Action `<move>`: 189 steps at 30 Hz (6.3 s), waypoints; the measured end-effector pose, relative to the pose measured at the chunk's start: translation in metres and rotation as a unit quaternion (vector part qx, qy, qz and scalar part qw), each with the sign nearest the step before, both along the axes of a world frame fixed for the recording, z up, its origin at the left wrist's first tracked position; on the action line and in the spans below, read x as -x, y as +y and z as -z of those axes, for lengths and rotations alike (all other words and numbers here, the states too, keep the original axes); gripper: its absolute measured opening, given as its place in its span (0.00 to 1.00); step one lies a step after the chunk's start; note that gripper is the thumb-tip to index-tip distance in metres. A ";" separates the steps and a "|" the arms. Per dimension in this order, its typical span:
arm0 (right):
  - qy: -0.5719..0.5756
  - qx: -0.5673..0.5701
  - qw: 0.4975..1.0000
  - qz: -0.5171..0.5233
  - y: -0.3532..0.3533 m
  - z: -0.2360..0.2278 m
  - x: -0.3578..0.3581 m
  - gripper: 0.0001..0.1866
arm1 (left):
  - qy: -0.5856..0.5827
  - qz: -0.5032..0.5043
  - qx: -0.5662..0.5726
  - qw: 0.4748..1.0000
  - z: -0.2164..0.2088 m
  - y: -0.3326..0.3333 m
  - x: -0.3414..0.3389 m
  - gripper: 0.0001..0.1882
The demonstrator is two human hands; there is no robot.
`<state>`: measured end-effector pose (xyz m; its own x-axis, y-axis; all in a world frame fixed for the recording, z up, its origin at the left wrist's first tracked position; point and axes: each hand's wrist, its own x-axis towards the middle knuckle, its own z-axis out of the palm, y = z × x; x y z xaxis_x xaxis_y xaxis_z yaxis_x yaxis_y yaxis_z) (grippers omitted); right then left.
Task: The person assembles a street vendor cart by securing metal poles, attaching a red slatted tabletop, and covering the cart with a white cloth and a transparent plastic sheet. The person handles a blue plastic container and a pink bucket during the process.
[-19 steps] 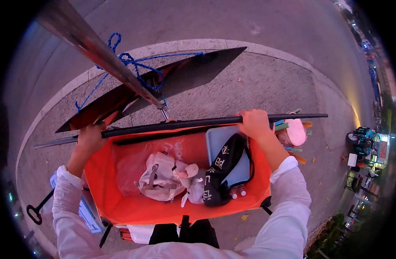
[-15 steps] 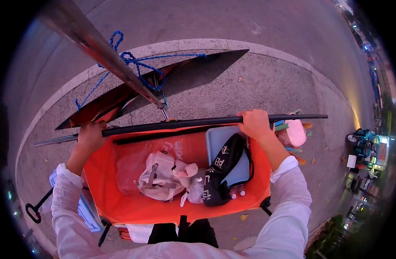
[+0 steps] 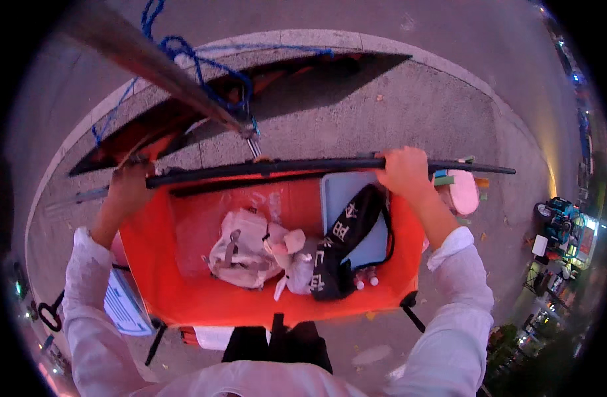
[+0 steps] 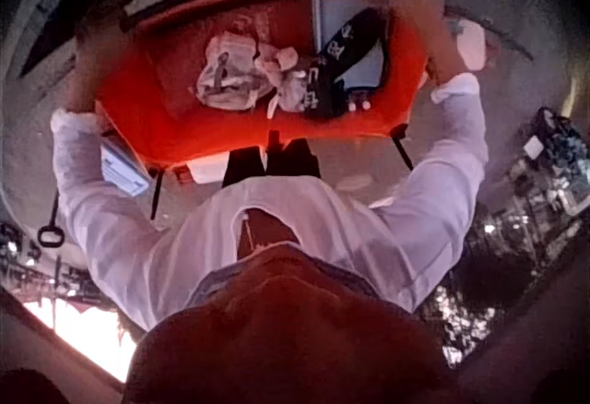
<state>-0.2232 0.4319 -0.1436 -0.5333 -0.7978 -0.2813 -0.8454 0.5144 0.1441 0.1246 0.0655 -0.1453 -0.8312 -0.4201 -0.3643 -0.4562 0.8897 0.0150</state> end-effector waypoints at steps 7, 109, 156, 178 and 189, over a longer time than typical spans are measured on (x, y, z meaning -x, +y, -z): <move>0.054 0.338 0.935 -0.092 -0.028 0.012 -0.069 0.11 | 0.120 -0.076 0.040 0.989 0.003 0.008 -0.025 0.27; -0.317 0.861 0.045 0.395 0.387 -0.235 -0.428 0.16 | 0.655 -0.008 -0.753 -0.067 -0.213 0.318 -0.446 0.19; -0.311 -0.065 0.940 -0.127 0.286 -0.201 -0.406 0.16 | 0.723 -0.030 -0.690 0.011 -0.144 0.413 -0.409 0.17; -0.245 0.043 0.959 -0.133 0.242 -0.142 -0.415 0.21 | 0.458 -0.254 -0.341 0.781 -0.030 0.528 -0.329 0.32; -0.280 -0.041 0.951 -0.128 0.256 -0.085 -0.429 0.22 | 0.513 -0.372 -0.193 0.749 0.010 0.573 -0.271 0.13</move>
<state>0.2061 0.6880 -0.0589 -0.0734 -0.8447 -0.5302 -0.8971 0.2882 -0.3349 0.3956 0.6382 -0.1550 -0.3441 -0.9344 0.0925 -0.3964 0.2339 0.8878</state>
